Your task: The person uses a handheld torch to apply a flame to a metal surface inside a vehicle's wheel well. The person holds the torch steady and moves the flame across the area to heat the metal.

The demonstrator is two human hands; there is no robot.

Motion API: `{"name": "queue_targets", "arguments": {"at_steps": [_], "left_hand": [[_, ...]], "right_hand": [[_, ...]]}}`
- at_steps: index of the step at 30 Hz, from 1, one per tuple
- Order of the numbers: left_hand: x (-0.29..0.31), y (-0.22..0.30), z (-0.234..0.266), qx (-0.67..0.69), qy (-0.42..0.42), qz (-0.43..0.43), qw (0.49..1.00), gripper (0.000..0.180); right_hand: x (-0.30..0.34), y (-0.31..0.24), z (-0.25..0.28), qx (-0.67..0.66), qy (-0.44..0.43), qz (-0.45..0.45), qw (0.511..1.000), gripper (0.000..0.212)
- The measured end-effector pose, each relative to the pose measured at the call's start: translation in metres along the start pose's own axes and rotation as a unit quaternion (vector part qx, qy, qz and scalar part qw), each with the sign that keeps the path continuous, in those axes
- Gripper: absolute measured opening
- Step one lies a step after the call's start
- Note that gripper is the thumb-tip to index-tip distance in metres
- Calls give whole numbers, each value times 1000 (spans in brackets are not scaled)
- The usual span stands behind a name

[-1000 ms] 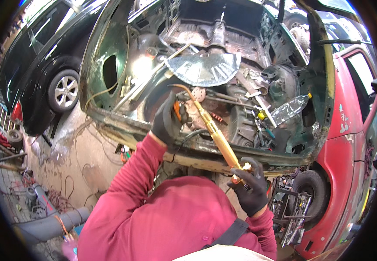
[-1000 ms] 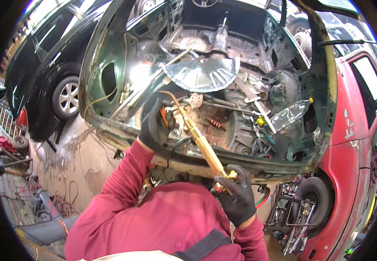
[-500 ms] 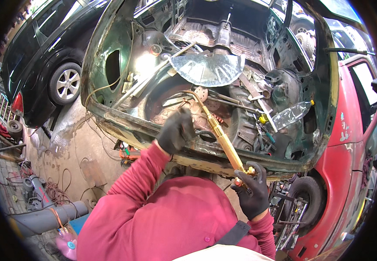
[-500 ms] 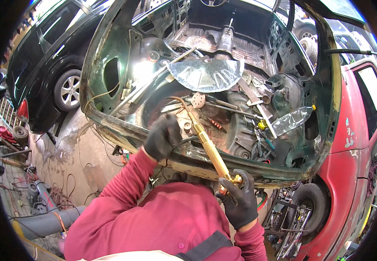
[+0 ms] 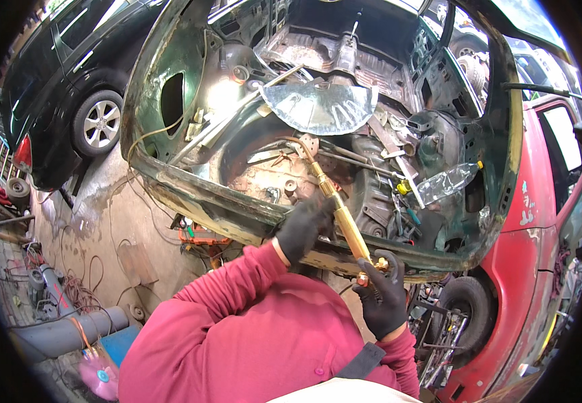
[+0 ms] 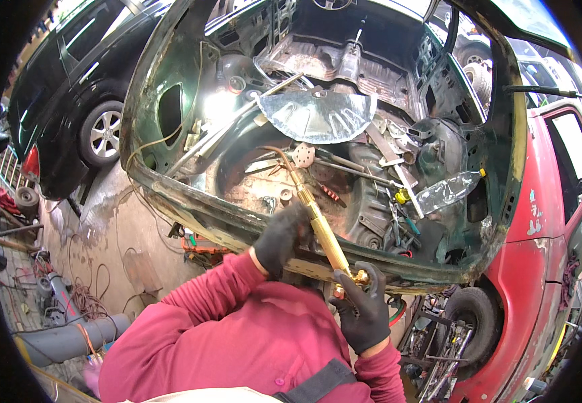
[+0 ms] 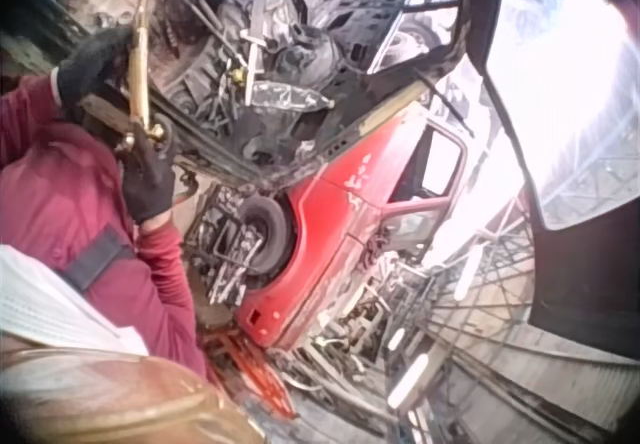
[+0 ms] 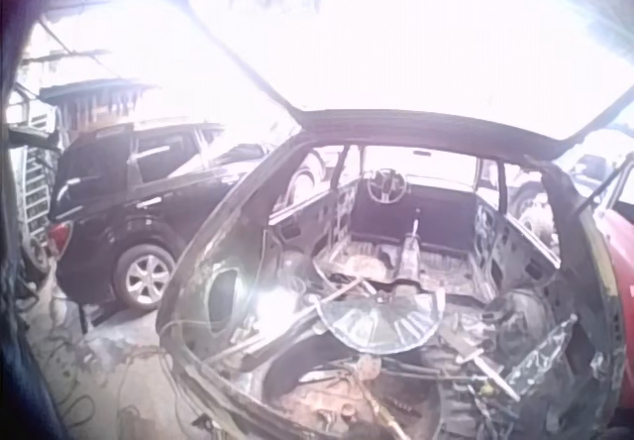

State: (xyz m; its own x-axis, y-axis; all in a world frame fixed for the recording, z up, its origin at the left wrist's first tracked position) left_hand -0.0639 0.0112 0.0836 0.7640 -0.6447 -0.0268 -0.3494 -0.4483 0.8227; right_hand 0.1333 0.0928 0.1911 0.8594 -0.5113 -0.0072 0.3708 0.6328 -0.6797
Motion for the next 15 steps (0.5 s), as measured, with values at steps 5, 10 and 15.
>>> {"name": "queue_targets", "arguments": {"at_steps": [5, 10, 15], "left_hand": [[-53, 38, 64, 126, 106, -18, 986, 56], [-64, 35, 93, 192, 108, 4, 975, 48], [-20, 1, 82, 8, -11, -75, 997, 31]], "right_hand": [[8, 1, 19, 40, -14, 0, 999, 67], [16, 2, 21, 60, -31, -2, 998, 65], [13, 2, 19, 64, -9, -13, 998, 64]]}}
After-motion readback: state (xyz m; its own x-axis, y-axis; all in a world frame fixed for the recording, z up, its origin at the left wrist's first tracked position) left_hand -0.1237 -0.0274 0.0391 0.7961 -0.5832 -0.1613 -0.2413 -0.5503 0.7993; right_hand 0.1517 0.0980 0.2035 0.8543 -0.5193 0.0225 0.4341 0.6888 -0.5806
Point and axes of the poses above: each hand's wrist, its own x-axis away from the middle knuckle, its own z-axis out of the back of the hand, y = z × x, the point moved 7 cm from there along -x, towards the middle knuckle, and after that the axes turned 15 degrees about -z, right-handed, at the moved point
